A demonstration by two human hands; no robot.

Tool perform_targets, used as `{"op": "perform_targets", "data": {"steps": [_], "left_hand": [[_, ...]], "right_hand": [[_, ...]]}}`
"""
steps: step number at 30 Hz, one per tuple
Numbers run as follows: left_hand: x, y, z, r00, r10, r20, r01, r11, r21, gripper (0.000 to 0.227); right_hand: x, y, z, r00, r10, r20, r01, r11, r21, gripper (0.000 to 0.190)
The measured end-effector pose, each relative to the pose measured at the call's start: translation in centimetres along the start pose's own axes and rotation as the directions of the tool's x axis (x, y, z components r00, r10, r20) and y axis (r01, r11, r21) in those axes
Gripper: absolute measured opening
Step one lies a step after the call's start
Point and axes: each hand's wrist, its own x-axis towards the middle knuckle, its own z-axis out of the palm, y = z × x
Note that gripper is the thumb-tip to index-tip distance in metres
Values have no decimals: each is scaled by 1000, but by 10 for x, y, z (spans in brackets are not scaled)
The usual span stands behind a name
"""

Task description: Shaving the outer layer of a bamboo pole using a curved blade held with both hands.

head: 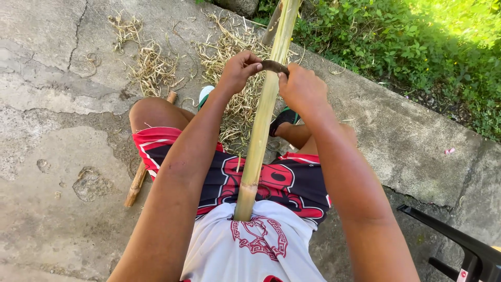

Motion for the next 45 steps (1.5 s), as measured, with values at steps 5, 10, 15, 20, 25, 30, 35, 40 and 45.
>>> {"op": "perform_targets", "data": {"steps": [5,10,15,20,25,30,35,40,45], "left_hand": [[-3,-15,2,999,-13,34,18,989,-145,12],[-49,-2,-8,985,-140,104,135,990,51,18],[-107,32,-34,851,-401,341,313,906,283,20],[-99,102,-26,987,-162,-8,141,833,535,22],[-23,91,-1,989,-58,-135,125,815,566,24],[60,63,8,974,5,-225,119,837,535,26],[118,61,17,971,-52,-232,152,886,439,16],[166,37,22,953,77,-294,54,910,411,17],[172,15,20,926,203,-318,-68,918,390,19]], "right_hand": [[-4,-12,1,1000,15,-8,-16,991,-131,36],[-34,-20,1,995,-20,99,35,988,-152,35],[-74,1,3,967,-78,243,97,993,-64,34],[-52,38,32,985,-30,169,-9,974,225,32],[21,61,33,1000,24,-9,-21,976,217,36],[98,64,5,998,51,-39,-44,983,180,42],[149,59,-27,993,56,-107,-53,998,30,44],[179,74,-33,971,-54,-232,40,997,-66,41],[174,69,-33,946,-135,-294,105,988,-115,40]]}}
